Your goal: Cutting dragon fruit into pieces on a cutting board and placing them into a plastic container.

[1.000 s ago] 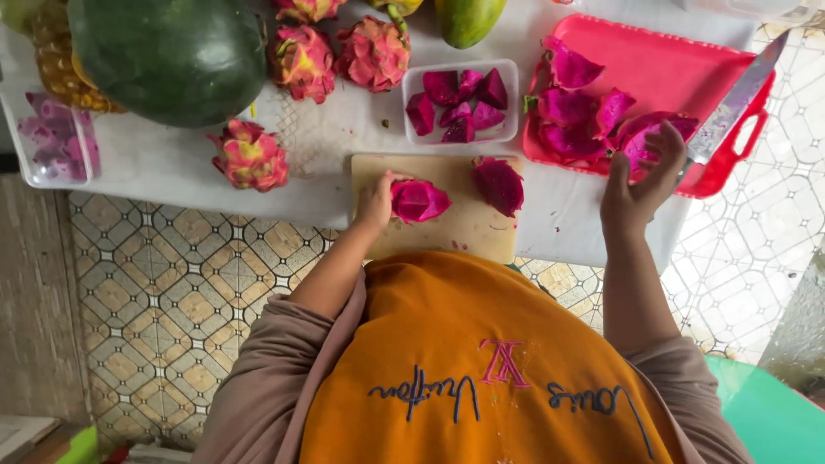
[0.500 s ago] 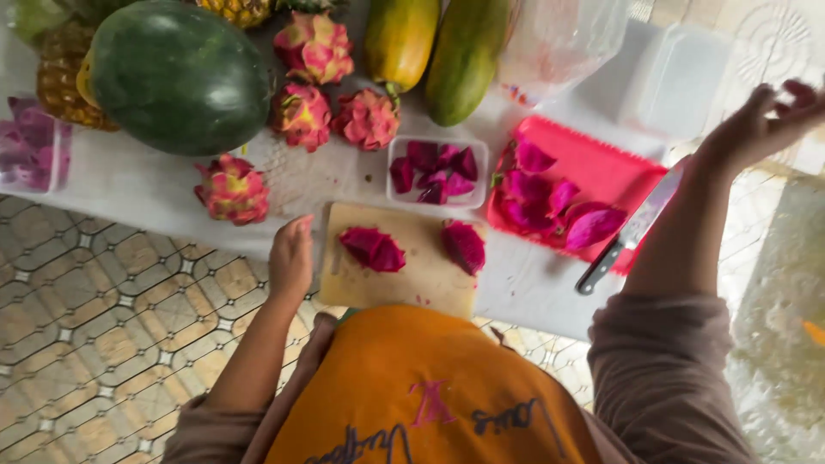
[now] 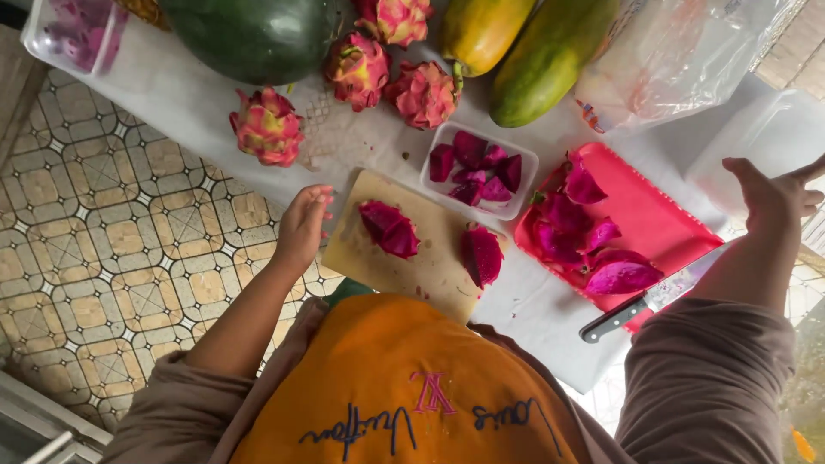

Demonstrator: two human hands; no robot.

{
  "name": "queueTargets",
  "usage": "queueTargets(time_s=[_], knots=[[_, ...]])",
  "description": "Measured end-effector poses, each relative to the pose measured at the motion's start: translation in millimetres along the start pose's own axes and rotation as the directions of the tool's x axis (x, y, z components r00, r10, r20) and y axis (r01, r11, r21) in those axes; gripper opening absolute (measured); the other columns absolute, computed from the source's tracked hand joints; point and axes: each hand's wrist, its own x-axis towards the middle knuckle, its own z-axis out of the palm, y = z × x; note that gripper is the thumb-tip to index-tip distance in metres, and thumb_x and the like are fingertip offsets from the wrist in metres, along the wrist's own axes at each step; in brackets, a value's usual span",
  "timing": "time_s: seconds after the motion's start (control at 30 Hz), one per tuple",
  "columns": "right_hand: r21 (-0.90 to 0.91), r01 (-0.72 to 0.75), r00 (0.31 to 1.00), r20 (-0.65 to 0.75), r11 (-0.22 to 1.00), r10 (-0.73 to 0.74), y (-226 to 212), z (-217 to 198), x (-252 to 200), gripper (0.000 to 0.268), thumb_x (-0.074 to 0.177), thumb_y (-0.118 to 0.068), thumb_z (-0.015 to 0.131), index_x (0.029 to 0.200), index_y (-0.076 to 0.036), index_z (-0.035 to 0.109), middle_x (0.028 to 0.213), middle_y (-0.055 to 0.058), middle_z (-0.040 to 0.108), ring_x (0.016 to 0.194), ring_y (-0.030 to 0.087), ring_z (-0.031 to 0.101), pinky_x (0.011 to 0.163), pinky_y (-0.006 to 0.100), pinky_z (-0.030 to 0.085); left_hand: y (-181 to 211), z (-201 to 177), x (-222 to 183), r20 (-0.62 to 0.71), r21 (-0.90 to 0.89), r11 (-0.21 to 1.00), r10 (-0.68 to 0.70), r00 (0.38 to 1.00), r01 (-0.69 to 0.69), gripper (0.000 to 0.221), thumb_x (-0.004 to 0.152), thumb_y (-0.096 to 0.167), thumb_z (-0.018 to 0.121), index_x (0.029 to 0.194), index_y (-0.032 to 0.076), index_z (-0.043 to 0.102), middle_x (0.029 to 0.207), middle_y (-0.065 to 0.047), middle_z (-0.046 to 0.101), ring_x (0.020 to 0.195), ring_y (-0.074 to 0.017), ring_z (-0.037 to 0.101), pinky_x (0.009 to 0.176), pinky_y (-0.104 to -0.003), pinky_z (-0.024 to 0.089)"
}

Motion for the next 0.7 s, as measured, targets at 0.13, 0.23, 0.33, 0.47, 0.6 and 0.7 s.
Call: queueTargets(time_s=[0.13, 0.23, 0.33, 0.47, 0.6, 0.7], knots=[[-0.085, 0.051, 0.996, -0.067, 0.995, -0.057, 0.7, 0.6, -2.6, 0.110, 0.102, -0.050, 0.079, 0.162, -0.023, -0.008, 0.158, 0.036, 0.012, 0.150, 0.044, 0.012, 0.114, 0.060, 0.035, 17.9, 34.3, 14.9, 0.074, 0.006, 1.000, 0.019, 0.997, -0.019, 0.040, 0.098, 0.036, 0.050, 0.133, 0.018, 0.058, 0.129, -0.008, 0.063, 0.104, -0.0220, 0.067, 0.076, -0.035, 0.056], [-0.022, 0.283, 0.933, -0.224, 0.959, -0.281, 34.3, 3.4, 34.6, 0.099, 0.087, -0.053, 0.089, 0.147, 0.002, 0.033, 0.145, 0.027, 0.045, 0.131, 0.043, 0.041, 0.105, 0.049, 0.042, 38.0, 69.5, 41.1, 0.143, 0.109, 0.964, 0.228, 0.963, -0.245, 0.038, 0.099, 0.022, 0.057, 0.133, 0.007, 0.053, 0.123, -0.011, 0.064, 0.112, -0.0231, 0.064, 0.096, -0.032, 0.055], [0.127, 0.135, 0.990, -0.044, 0.983, -0.131, 98.5, -8.3, 100.1, 0.066, 0.092, -0.082, 0.065, 0.104, -0.017, 0.061, 0.090, 0.002, 0.050, 0.071, 0.024, 0.044, 0.058, 0.046, 0.034, 63.5, 101.8, 69.7, 0.147, 0.102, 0.994, -0.049, 0.988, 0.034, 0.041, 0.091, 0.010, 0.047, 0.131, 0.019, 0.050, 0.112, -0.002, 0.066, 0.075, -0.0144, 0.060, 0.057, -0.029, 0.048], [0.346, 0.820, 0.497, -0.039, 0.455, -0.867, 154.1, -2.6, 54.3, 0.033, 0.120, -0.006, 0.058, 0.147, 0.005, 0.045, 0.136, 0.025, 0.050, 0.113, 0.039, 0.053, 0.079, 0.052, 0.046, 75.0, 127.4, 94.6, 0.296, 0.176, 0.976, -0.175, 0.939, 0.126, 0.057, 0.086, 0.011, 0.052, 0.141, 0.017, 0.038, 0.111, -0.003, 0.053, 0.098, -0.0190, 0.058, 0.079, -0.033, 0.048], [0.667, 0.646, 0.396, 0.123, 0.371, -0.910, 35.3, 7.8, -198.2, 0.120, 0.054, 0.019, 0.062, 0.158, -0.015, 0.015, 0.152, 0.013, 0.021, 0.145, 0.035, 0.030, 0.106, 0.051, 0.049, 68.1, 132.9, 108.1, 0.287, -0.003, 0.958, -0.275, 0.918, 0.288, 0.054, 0.085, 0.007, 0.044, 0.139, 0.016, 0.043, 0.112, -0.008, 0.058, 0.088, -0.0197, 0.057, 0.064, -0.032, 0.054], [0.469, 0.857, -0.217, -0.047, -0.213, -0.975, -23.5, 86.3, -246.1, 0.123, 0.063, -0.030, 0.092, 0.165, -0.031, 0.024, 0.152, 0.029, 0.033, 0.145, 0.057, 0.029, 0.112, 0.071, 0.034, 2.8, 153.0, 152.3, 0.222, -0.236, 0.930, -0.230, 0.948, 0.281, 0.056, 0.079, 0.020, 0.054, 0.135, 0.019, 0.048, 0.103, -0.012, 0.069, 0.080, -0.0248, 0.070, 0.066, -0.038, 0.067]])
